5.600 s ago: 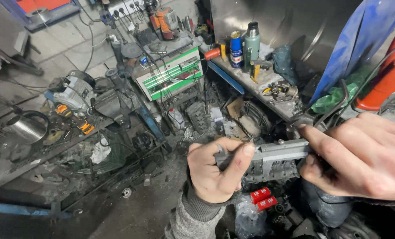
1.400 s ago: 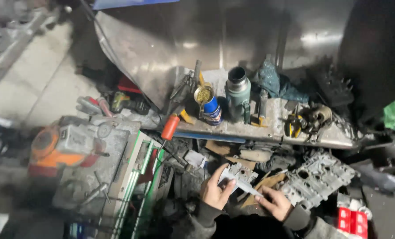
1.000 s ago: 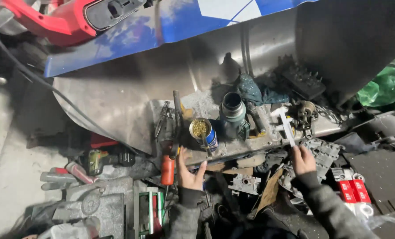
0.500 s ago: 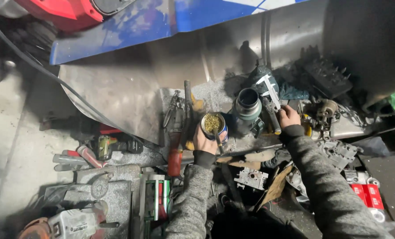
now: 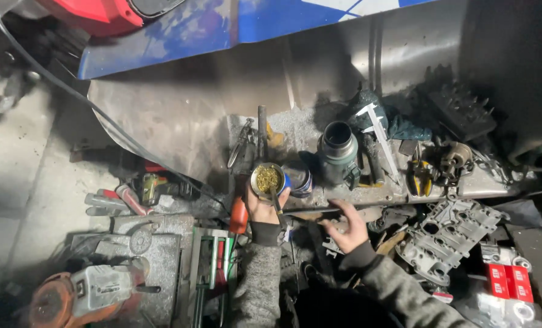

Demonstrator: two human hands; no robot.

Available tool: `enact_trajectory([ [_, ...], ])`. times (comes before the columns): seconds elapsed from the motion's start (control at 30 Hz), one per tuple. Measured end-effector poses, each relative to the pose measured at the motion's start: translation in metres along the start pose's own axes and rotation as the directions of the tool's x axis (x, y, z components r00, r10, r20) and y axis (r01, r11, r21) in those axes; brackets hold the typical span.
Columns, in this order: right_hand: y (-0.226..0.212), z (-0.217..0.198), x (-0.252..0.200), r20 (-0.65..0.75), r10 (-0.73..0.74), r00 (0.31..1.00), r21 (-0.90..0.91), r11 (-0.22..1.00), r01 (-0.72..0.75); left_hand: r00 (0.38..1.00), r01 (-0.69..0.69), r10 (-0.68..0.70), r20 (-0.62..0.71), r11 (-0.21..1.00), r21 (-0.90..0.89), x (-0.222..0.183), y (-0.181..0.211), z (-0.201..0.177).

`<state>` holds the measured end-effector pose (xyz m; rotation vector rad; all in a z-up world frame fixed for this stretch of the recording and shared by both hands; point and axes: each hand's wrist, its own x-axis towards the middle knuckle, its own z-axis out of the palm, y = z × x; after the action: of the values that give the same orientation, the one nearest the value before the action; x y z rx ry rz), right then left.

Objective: Measuring the dimensions and bores of an engine cylinder head using a vernier caliper.

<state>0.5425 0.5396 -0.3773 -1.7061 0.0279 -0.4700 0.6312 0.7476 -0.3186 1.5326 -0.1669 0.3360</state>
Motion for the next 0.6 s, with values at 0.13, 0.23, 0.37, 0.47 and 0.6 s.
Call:
enact_trajectory([
  [0.13, 0.006, 0.061, 0.035, 0.067, -0.086, 0.994, -0.217, 0.971, 0.099, 0.995, -0.056, 0.066, -0.071, 0.990, 0.127, -0.021, 0.018, -0.020],
  [0.23, 0.054, 0.093, 0.046, 0.040, -0.052, 0.998, -0.198, 0.978, 0.059, 0.996, -0.032, 0.041, -0.076, 0.993, 0.114, -0.016, 0.028, -0.028],
  [0.37, 0.050, 0.109, 0.064, -0.045, -0.239, 0.970, -0.355, 0.911, 0.209, 0.998, -0.001, 0.006, -0.065, 0.998, 0.065, -0.027, 0.001, -0.055],
  [0.47, 0.019, 0.103, 0.068, 0.089, -0.238, 0.967, -0.478, 0.841, 0.251, 0.999, -0.001, 0.007, -0.049, 0.993, 0.121, -0.036, -0.005, -0.063],
  [0.6, 0.000, 0.109, 0.108, 0.251, 0.015, 0.968, -0.683, 0.711, 0.166, 0.993, -0.009, 0.037, -0.109, 0.970, 0.243, -0.043, -0.018, -0.067],
])
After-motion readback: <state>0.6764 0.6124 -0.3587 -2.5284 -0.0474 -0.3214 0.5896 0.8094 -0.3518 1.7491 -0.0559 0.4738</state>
